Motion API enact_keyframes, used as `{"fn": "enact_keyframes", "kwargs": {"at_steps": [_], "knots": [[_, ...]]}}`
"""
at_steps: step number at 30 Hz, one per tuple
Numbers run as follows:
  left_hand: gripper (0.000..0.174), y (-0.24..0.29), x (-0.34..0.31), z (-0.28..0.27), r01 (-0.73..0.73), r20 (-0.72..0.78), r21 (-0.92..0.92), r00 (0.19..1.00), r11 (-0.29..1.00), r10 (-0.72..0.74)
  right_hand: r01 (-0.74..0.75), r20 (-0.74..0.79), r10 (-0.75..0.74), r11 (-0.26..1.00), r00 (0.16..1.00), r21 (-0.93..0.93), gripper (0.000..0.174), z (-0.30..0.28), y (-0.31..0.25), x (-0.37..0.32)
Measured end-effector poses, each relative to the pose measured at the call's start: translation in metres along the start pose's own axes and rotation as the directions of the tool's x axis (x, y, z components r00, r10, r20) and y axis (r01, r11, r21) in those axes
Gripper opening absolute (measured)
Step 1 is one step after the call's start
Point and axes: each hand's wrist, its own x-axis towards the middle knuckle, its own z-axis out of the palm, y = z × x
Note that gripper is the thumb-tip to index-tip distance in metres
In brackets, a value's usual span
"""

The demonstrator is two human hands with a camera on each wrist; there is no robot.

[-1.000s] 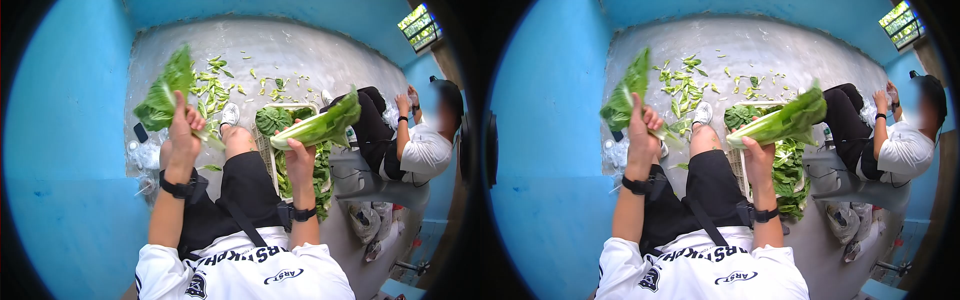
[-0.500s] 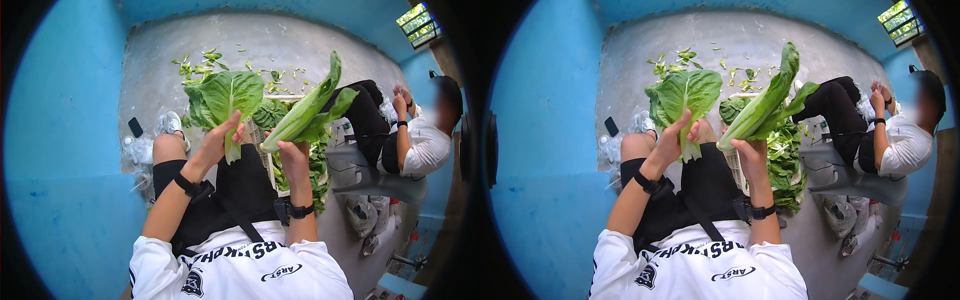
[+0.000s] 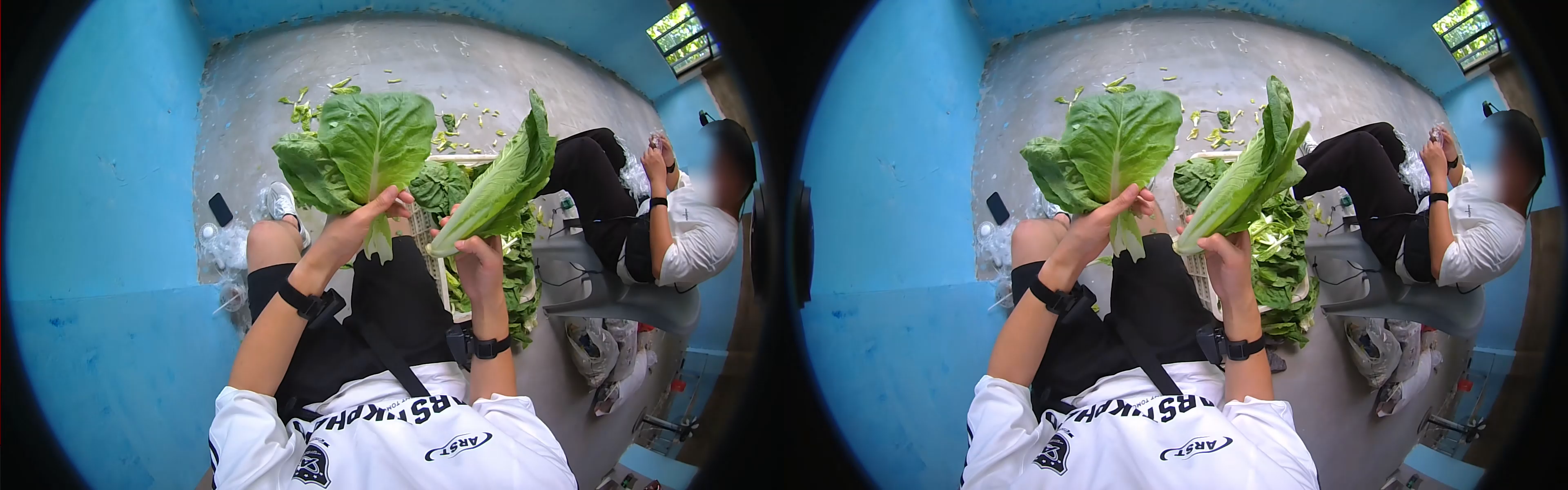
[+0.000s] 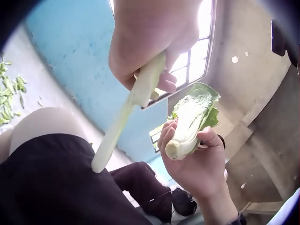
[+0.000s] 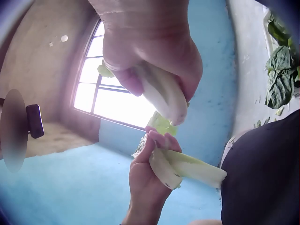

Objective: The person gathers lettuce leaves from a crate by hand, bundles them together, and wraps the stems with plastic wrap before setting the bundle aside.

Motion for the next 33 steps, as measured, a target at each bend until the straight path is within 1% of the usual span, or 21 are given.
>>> {"fn": "enact_keyframes", "kwargs": {"at_steps": [3, 5, 7, 8, 10, 11, 13, 15, 17, 19, 20, 21, 22, 23, 24, 26, 27, 29, 30, 32, 33], "knots": [[0.036, 0.006, -0.007, 0.006, 0.080, -0.010, 0.083, 0.997, 0.993, -0.079, -0.009, 0.005, 0.009, 1.000, 1.000, 0.008, 0.058, -0.003, 0.000, 0.001], [0.037, 0.001, -0.008, 0.010, 0.045, 0.016, 0.084, 0.999, 0.995, -0.047, -0.022, 0.015, 0.021, 1.000, 1.000, 0.016, 0.057, -0.005, -0.001, 0.001], [0.037, -0.008, -0.011, 0.011, 0.008, 0.041, 0.087, 0.999, 0.996, -0.011, -0.026, 0.002, 0.026, 0.999, 1.000, 0.044, 0.042, -0.009, 0.004, 0.004], [0.039, -0.015, -0.012, 0.010, 0.051, 0.059, 0.071, 0.997, 0.996, -0.055, -0.021, 0.007, 0.021, 0.999, 1.000, 0.047, 0.042, -0.012, 0.008, 0.008], [0.043, -0.020, -0.017, 0.012, 0.102, 0.079, 0.024, 0.991, 0.995, -0.103, -0.098, -0.125, 0.083, 0.988, 0.989, -0.119, 0.030, -0.016, 0.014, 0.013], [0.043, -0.019, -0.016, 0.009, 0.100, 0.081, 0.027, 0.992, 0.995, -0.102, -0.095, -0.124, 0.080, 0.989, 0.989, -0.117, 0.030, -0.017, 0.016, 0.013], [0.039, -0.005, -0.015, 0.001, 0.036, 0.010, -0.015, 0.999, 0.999, -0.036, -0.236, -0.193, 0.187, 0.934, 0.963, -0.269, 0.030, -0.010, 0.019, 0.014], [0.031, 0.008, -0.015, -0.011, 0.033, -0.152, 0.181, 0.988, 0.983, -0.005, -0.314, -0.137, 0.293, 0.931, 0.946, -0.183, 0.029, -0.007, 0.032, 0.018], [0.024, 0.015, -0.014, -0.034, -0.011, -0.119, 0.366, 0.991, 0.930, 0.059, -0.385, -0.025, 0.386, 0.909, 0.922, -0.156, 0.033, 0.002, 0.045, 0.027], [0.024, 0.025, -0.014, -0.031, -0.090, -0.132, 0.370, 0.980, 0.925, 0.148, -0.446, 0.050, 0.456, 0.884, 0.889, -0.138, 0.035, 0.009, 0.059, 0.042], [0.024, 0.029, -0.016, -0.029, -0.152, -0.155, 0.373, 0.962, 0.915, 0.223, -0.472, 0.022, 0.485, 0.861, 0.875, -0.190, 0.037, 0.010, 0.060, 0.051], [0.024, 0.032, -0.016, -0.030, -0.171, -0.142, 0.380, 0.960, 0.909, 0.240, -0.453, 0.031, 0.467, 0.870, 0.884, -0.193, 0.037, 0.005, 0.063, 0.061], [0.026, 0.034, -0.018, -0.032, -0.141, -0.139, 0.208, 0.975, 0.968, 0.171, -0.273, -0.048, 0.279, 0.866, 0.959, -0.419, 0.036, -0.002, 0.069, 0.070], [0.028, 0.035, -0.021, -0.033, -0.097, -0.124, 0.030, 0.987, 0.995, 0.100, -0.102, -0.080, 0.067, 0.773, 0.995, -0.626, 0.036, -0.009, 0.076, 0.080], [0.028, 0.037, -0.022, -0.029, -0.107, -0.116, 0.040, 0.987, 0.993, 0.111, -0.093, -0.099, 0.046, 0.836, 0.994, -0.541, 0.037, -0.018, 0.078, 0.089], [0.030, 0.036, -0.028, -0.008, -0.005, -0.250, 0.507, 0.956, 0.862, 0.152, -0.155, -0.096, 0.133, 0.947, 0.986, -0.281, 0.034, -0.020, 0.061, 0.092], [0.030, 0.034, -0.029, 0.002, -0.009, -0.249, 0.509, 0.956, 0.861, 0.158, -0.195, -0.112, 0.177, 0.965, 0.978, -0.175, 0.029, -0.017, 0.049, 0.091], [0.024, 0.030, -0.030, 0.017, -0.183, -0.135, 0.426, 0.955, 0.886, 0.263, -0.213, -0.129, 0.194, 0.965, 0.973, -0.155, 0.028, -0.020, 0.037, 0.086], [0.024, 0.025, -0.031, 0.015, -0.196, -0.128, 0.426, 0.953, 0.883, 0.274, -0.236, -0.155, 0.215, 0.963, 0.964, -0.130, 0.027, -0.024, 0.033, 0.083], [0.021, 0.009, -0.033, 0.007, 0.013, -0.062, 0.358, 0.998, 0.934, 0.010, -0.201, -0.155, 0.172, 0.960, 0.973, -0.195, 0.028, -0.036, 0.030, 0.075], [0.021, -0.001, -0.033, 0.005, 0.005, -0.060, 0.357, 0.998, 0.934, 0.017, -0.181, -0.158, 0.143, 0.949, 0.977, -0.257, 0.029, -0.039, 0.028, 0.073]]}}
